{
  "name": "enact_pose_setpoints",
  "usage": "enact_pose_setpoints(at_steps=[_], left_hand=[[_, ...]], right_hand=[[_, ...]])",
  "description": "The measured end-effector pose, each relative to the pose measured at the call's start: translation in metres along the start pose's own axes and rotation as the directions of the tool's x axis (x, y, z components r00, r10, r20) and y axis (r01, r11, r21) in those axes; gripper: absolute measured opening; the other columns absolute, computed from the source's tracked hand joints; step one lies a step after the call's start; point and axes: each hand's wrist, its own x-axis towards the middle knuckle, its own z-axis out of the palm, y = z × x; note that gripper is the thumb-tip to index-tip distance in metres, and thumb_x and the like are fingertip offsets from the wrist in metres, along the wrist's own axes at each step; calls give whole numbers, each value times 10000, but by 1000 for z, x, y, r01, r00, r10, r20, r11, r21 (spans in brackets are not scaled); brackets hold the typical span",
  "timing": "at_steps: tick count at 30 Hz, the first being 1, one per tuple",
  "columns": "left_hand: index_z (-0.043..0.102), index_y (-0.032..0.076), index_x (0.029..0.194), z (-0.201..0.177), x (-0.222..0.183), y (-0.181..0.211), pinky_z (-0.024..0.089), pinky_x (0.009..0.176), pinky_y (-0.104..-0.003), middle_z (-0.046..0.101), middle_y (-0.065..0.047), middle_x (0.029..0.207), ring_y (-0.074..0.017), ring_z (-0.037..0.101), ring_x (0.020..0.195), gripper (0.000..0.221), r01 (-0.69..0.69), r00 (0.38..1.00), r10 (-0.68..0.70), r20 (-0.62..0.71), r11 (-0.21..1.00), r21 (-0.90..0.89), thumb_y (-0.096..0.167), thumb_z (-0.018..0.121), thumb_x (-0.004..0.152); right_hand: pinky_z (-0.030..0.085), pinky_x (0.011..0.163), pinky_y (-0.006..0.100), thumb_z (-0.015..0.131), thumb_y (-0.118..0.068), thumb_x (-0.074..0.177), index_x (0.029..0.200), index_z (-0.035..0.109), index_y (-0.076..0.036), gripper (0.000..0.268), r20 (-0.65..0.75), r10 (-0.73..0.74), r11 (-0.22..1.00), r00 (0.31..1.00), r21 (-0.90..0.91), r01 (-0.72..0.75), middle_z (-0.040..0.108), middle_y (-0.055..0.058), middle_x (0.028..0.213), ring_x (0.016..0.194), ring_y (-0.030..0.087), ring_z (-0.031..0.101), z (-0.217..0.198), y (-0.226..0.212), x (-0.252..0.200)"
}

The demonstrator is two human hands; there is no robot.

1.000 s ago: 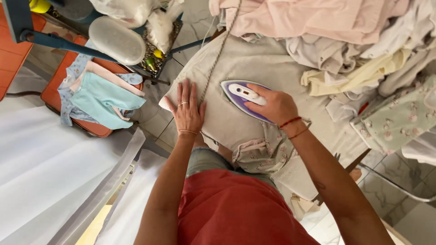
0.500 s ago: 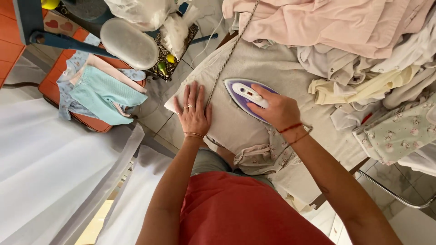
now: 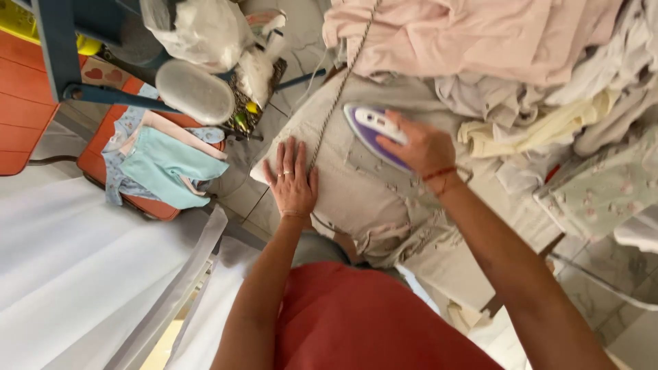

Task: Ironing and folding baby clothes on an ironing board

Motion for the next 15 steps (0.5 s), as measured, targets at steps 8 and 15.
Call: enact_pose_setpoints(at_steps=[8, 15], left_hand=[[433, 232, 1205, 0, -1, 36, 76, 992, -586, 363, -32, 1310, -225, 293, 1249, 497, -161, 987, 162, 6, 985, -69, 269, 550, 723], [593, 276, 895, 84, 14, 132, 266, 980, -500, 551, 73, 955, -188, 536, 942, 197, -490, 803, 555, 219, 823, -289, 310, 613, 701]], right_hand=[[491, 669, 313, 660, -450, 732, 1148, 574, -261, 465, -14, 439, 889, 898, -136, -436, 643, 6, 877, 772, 185, 614, -109, 11, -110], [426, 807, 408, 650, -408, 798, 1218, 548, -146, 506, 71, 974, 209, 214, 77, -975, 572, 133, 1080, 977, 283, 535, -168, -13, -235]])
